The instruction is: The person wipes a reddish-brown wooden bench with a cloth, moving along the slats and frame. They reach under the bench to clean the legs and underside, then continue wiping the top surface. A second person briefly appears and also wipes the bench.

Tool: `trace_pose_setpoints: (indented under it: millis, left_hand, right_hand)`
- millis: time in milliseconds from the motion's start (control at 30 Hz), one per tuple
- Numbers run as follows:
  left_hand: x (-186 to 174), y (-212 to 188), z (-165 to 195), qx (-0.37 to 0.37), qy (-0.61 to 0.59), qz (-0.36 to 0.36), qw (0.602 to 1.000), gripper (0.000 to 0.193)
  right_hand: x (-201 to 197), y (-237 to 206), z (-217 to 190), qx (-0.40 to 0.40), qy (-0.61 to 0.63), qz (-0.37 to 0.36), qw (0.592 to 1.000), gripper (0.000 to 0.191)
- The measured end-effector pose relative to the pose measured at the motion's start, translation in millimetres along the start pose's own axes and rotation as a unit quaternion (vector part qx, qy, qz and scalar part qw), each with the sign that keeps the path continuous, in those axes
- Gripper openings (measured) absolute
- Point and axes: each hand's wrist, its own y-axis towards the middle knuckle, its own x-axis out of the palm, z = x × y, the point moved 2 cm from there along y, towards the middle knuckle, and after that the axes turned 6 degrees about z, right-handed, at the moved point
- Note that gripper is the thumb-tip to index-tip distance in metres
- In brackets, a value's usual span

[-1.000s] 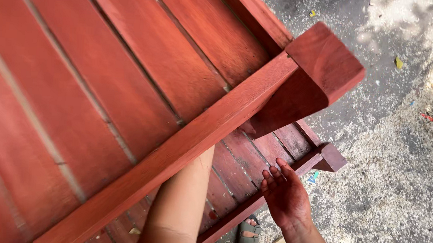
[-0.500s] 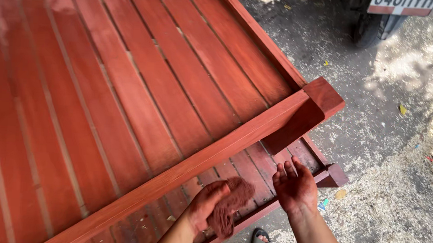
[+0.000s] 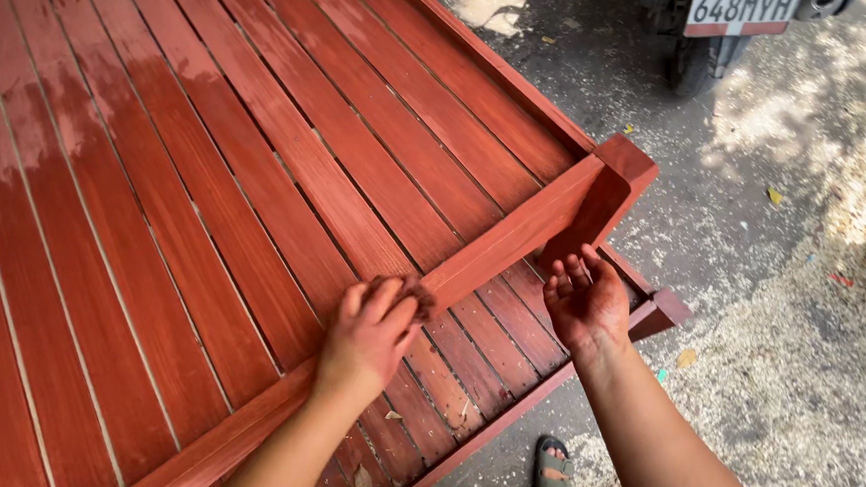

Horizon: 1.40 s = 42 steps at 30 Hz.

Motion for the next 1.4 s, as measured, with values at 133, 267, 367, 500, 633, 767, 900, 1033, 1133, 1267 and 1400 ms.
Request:
trace_pose_setpoints:
  millis: [133,267,367,500,633,767,900,1033,1133,1267,1400]
  left_hand:
    - [40.2,36.5,19.1,0.047,0.038,-0.050,0.997,0.057]
    - [102.1,129.8,24.7,-0.044,-0.257,0.024,0.965,0.028]
    - [175.4,209.3,33.4,-0.181,-0.457,-0.015,0.871,0.027]
    - [253.0,285.9,56.9,-0.204,-0.639,-0.021,0.741,0.032]
    - [272.1,296.4,64.6,-0.208,-0.434,-0.155,0.863,0.038]
    - [245.4,282.9,58.6,-0.213,-0.388,-0.227,0.868,0.053]
    - [223.0,272.1,52.6,-0.229,-0.399,-0.254,0.851,0.047]
    - [235.7,250.5,36.9,-0.274,-0.480,-0.297,0.779,0.039]
    - [251.2,224.2,12.9,-0.326,-0.533,-0.310,0.717,0.034]
    - [242.8,183.9,-15.2,-0.416,-0.610,-0.320,0.594,0.028]
    - [201.6,121.3,-45.7,-0.395,-0.516,-0.287,0.704,0.035]
  right_hand:
    - [-1.8,-7.0,-11.1,-0.007,0.019,-0.023,1.000,0.016]
    - [2.3,-5.8,-34.8,-0.012,0.005,-0.026,1.000,0.018]
    - [10.7,-3.0,-57.5,-0.008,-0.027,-0.039,0.999,0.019]
    - [26.5,2.7,-88.3,0.004,-0.050,-0.075,0.996,0.018]
    - [43.5,4.8,-111.3,0.023,-0.093,-0.076,0.992,0.018]
    - [68.5,2.1,-120.3,0.035,-0.106,-0.117,0.987,0.015]
    - [90.7,-6.3,-113.1,0.069,-0.090,-0.147,0.983,0.020]
    - [104.6,-13.7,-106.8,0.062,-0.120,-0.144,0.980,0.019]
    - [112.5,-20.0,-99.4,0.069,-0.124,-0.142,0.980,0.019]
    - [132.5,-31.2,-70.6,0.083,-0.142,-0.141,0.976,0.016]
    - [158.0,-47.4,-31.2,0.112,-0.148,-0.163,0.969,0.013]
